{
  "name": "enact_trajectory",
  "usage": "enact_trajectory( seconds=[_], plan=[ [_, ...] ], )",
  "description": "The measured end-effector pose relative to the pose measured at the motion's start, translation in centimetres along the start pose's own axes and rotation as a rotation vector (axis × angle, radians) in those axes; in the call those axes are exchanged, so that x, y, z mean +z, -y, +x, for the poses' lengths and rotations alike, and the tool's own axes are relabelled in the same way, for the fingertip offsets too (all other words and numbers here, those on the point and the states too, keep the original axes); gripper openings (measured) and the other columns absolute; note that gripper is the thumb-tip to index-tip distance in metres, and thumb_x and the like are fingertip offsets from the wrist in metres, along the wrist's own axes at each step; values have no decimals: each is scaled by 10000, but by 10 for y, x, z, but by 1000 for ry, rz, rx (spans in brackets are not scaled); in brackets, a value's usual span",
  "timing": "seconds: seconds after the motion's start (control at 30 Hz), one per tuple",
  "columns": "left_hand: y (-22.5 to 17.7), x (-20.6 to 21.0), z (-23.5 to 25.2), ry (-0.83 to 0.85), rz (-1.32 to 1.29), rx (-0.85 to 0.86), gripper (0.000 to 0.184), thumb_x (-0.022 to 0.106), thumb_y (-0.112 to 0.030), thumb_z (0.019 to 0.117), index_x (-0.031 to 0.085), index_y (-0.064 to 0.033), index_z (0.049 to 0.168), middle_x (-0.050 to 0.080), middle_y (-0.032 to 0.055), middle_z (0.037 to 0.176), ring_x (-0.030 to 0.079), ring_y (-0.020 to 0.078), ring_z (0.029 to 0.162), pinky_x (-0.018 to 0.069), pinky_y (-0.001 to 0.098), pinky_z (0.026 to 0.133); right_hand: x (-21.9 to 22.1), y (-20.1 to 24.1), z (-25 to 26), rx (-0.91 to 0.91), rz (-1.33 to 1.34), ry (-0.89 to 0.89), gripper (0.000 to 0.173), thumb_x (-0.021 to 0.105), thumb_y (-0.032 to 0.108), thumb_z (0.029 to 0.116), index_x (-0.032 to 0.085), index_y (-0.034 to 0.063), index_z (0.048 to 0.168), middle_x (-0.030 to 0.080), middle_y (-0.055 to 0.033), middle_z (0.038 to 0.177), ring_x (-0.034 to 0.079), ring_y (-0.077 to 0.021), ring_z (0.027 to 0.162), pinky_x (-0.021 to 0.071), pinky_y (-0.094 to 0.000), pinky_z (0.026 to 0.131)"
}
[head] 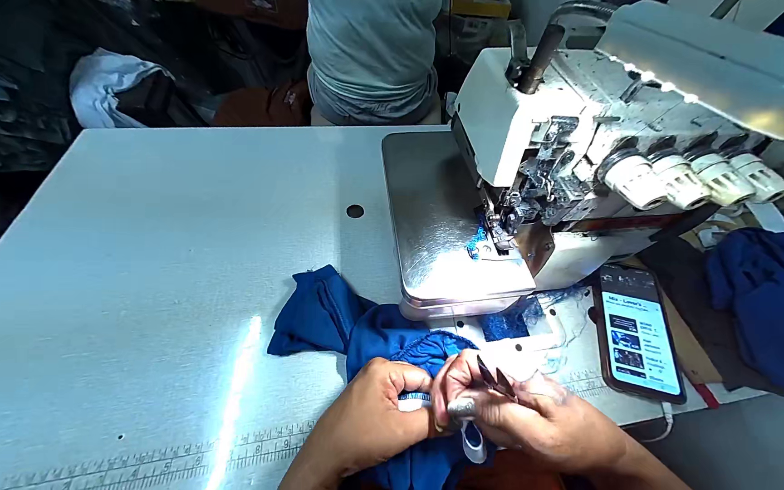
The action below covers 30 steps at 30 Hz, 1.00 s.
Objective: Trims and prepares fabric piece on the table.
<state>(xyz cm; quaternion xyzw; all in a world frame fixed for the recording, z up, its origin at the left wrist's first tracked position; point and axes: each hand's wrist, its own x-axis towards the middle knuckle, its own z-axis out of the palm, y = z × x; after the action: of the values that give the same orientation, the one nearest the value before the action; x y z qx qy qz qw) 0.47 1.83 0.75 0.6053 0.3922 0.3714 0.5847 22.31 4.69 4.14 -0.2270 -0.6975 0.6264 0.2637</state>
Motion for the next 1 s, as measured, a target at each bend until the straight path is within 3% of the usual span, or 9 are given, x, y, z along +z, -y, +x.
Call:
enact_trajectory(
  seconds=[0.13, 0.27, 0.33, 0.43, 0.53, 0.6, 0.73, 0.87, 1.0],
  plan=[
    [2, -6, -3, 16, -47, 28, 80, 770, -182, 812, 752, -119, 766, 689, -113, 781, 618, -80, 759, 505, 119, 662, -1, 12, 3, -151, -447, 91, 118, 466, 81, 1024, 559, 10, 1011, 580, -79, 860, 568, -88, 748, 482, -200, 671],
    [3, -8, -8, -48, -76, 79, 59, 772, -182, 817, 764, -129, 792, 689, -122, 789, 626, -80, 767, 516, 108, 669, -18, 28, -6, -257, -1112, 69, 94, 596, 103, 895, 581, 68, 980, 571, -75, 813, 594, -184, 621, 483, -296, 494],
    [6, -11, -11, -64, -77, 105, 55, 782, -181, 811, 765, -131, 797, 688, -119, 798, 624, -77, 786, 512, 105, 684, -52, 37, -18, -172, -1177, -29, 149, 622, 113, 852, 650, 45, 982, 616, -79, 844, 636, -172, 658, 537, -311, 525],
    [2, -11, -13, -116, -88, 76, 41, 790, -178, 807, 773, -141, 800, 692, -120, 796, 626, -75, 768, 518, 106, 666, -93, 46, -38, -25, -1234, -266, 141, 509, 178, 936, 608, 87, 979, 568, 16, 854, 560, -30, 722, 484, -178, 622],
    [-20, 1, -5, -210, -103, -61, 64, 780, -59, 762, 770, -122, 767, 702, -102, 751, 635, -65, 701, 529, 113, 632, -66, 49, -43, 26, -1046, -383, 141, 543, 111, 908, 669, 50, 895, 625, -40, 843, 588, -71, 746, 498, -199, 676],
    [-15, 2, -3, -194, -85, -33, 40, 785, -82, 778, 773, -120, 781, 709, -96, 754, 642, -59, 708, 535, 120, 641, -46, 31, -41, -88, -940, -356, 204, 567, 195, 972, 753, 115, 999, 671, -30, 1034, 627, -63, 965, 518, -190, 844],
    [4, -2, -5, -153, -27, 74, 38, 781, -156, 813, 770, -120, 810, 701, -91, 785, 636, -55, 744, 526, 122, 654, -11, 0, -21, -155, -716, -234, 348, 612, 391, 1005, 731, 140, 1215, 692, -21, 1105, 639, -32, 975, 535, -187, 838],
    [7, -1, -6, -154, 12, 142, 55, 787, -155, 813, 767, -106, 828, 699, -85, 809, 636, -50, 793, 526, 120, 708, 2, -9, -3, -64, -392, -212, 153, 653, 167, 970, 712, 27, 954, 681, -36, 880, 623, -22, 835, 505, -158, 759],
    [8, -1, -8, -155, 63, 163, 60, 778, -165, 809, 766, -106, 802, 686, -92, 794, 621, -64, 806, 509, 108, 714, -6, -3, -3, 80, -41, -528, 107, 665, 165, 936, 660, 168, 829, 609, 80, 709, 500, 31, 570, 414, -131, 529]
  ],
)
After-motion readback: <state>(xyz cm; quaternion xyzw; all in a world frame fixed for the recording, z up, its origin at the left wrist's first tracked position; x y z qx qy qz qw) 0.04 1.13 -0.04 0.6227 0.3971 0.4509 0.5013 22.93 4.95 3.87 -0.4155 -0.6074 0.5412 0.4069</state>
